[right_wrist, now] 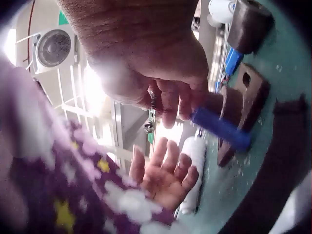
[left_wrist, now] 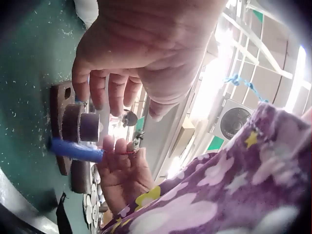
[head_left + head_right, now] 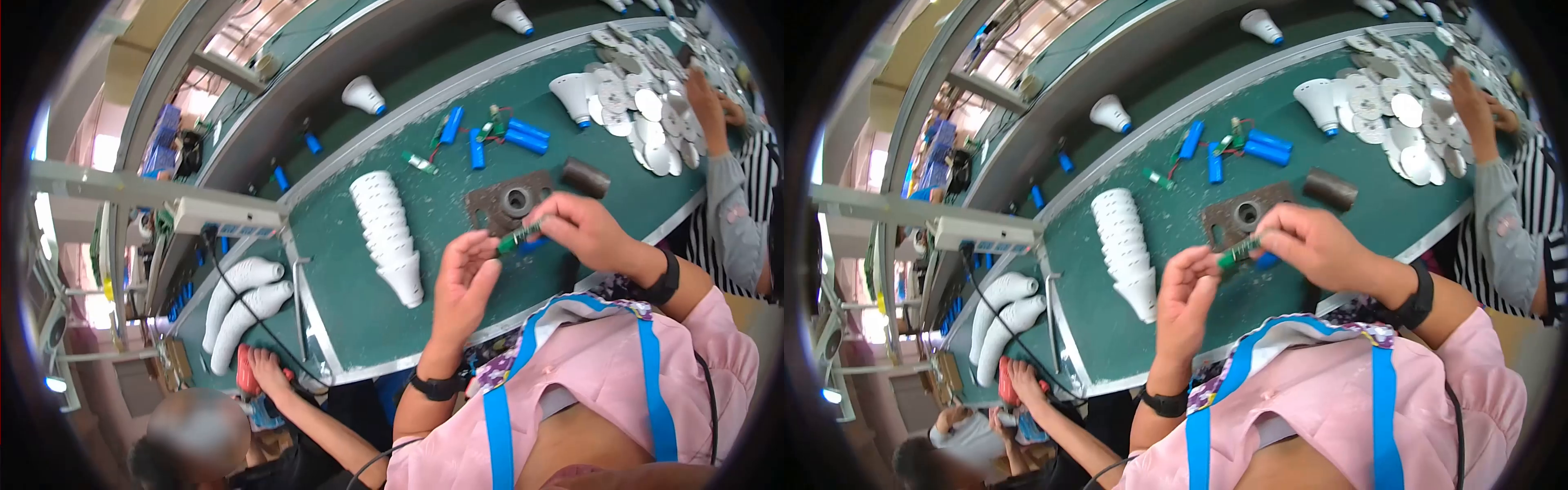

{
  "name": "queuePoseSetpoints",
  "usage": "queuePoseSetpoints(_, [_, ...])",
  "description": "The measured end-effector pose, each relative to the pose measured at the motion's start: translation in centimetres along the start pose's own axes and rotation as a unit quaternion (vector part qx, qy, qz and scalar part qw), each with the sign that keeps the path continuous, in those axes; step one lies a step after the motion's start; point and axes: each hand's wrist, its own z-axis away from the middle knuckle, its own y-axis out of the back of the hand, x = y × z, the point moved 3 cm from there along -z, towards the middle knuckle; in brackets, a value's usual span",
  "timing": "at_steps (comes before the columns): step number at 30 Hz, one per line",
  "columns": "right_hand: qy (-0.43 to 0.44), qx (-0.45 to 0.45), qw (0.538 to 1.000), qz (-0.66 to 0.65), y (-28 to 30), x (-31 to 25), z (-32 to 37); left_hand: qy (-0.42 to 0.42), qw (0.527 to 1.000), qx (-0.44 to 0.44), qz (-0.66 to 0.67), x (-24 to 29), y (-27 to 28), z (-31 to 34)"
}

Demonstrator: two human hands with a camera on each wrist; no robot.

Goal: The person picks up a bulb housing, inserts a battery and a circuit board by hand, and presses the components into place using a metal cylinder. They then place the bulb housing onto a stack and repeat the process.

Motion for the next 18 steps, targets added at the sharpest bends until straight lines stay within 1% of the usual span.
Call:
queuePoseSetpoints(2, [0.040, -0.099, 0.994, 0.025, -1.9, -0.6, 0.9, 0.040, 0.998, -0.048, 0.000, -0.3, -0.3, 0.5])
queuePoseSetpoints(3, [-0.014, -0.108, 0.994, -0.016, -2.1, 0.0, 0.9, 0.103, 0.991, -0.079, 0.022, -0.2, -0.1, 0.9])
queuePoseSetpoints(4, [-0.013, -0.115, 0.993, -0.020, -2.0, 0.0, 0.7, 0.104, 0.992, -0.071, 0.018, -0.1, 0.3, 1.2])
queuePoseSetpoints(6, [-0.152, -0.245, 0.957, -0.033, -2.3, 0.2, 0.7, 0.101, 0.993, -0.050, -0.022, 0.0, 1.0, 1.9])
queuePoseSetpoints(7, [-0.139, -0.268, 0.953, -0.009, -2.5, 0.0, 0.6, 0.147, 0.986, -0.018, -0.072, -0.1, 1.9, 2.5])
queuePoseSetpoints(8, [-0.137, -0.269, 0.953, -0.011, -2.6, 0.2, 0.4, 0.147, 0.986, -0.016, -0.075, -0.3, 2.5, 2.9])
queuePoseSetpoints(9, [-0.158, -0.227, 0.961, -0.015, -2.5, 0.6, 0.2, 0.010, 0.952, 0.127, -0.280, 0.3, 4.0, 3.2])
queuePoseSetpoints(10, [-0.180, -0.184, 0.966, -0.019, -2.4, 1.0, 0.1, -0.127, 0.839, 0.259, -0.461, 1.1, 4.9, 3.8])
queuePoseSetpoints(11, [-0.183, -0.159, 0.968, -0.059, -2.1, 1.1, -0.2, -0.127, 0.839, 0.257, -0.462, 0.6, 5.8, 3.8])
queuePoseSetpoints(12, [-0.184, -0.159, 0.968, -0.059, -2.1, 1.3, -0.3, -0.129, 0.777, 0.282, -0.548, 0.2, 6.8, 3.9])
queuePoseSetpoints(13, [-0.173, -0.140, 0.973, -0.068, -2.0, 1.4, -0.5, -0.129, 0.704, 0.305, -0.628, -0.2, 7.4, 4.1])
queuePoseSetpoints(14, [-0.161, -0.120, 0.977, -0.078, -2.0, 1.4, -0.7, -0.128, 0.703, 0.307, -0.629, -0.8, 7.9, 4.4])
queuePoseSetpoints(16, [-0.155, -0.126, 0.978, -0.064, -2.1, 1.5, -0.7, -0.053, 0.797, 0.291, -0.527, -2.0, 9.1, 5.5])
queuePoseSetpoints(18, [-0.140, -0.125, 0.982, -0.035, -2.3, 1.0, -0.7, -0.035, 0.800, 0.290, -0.525, -1.0, 8.9, 7.2])
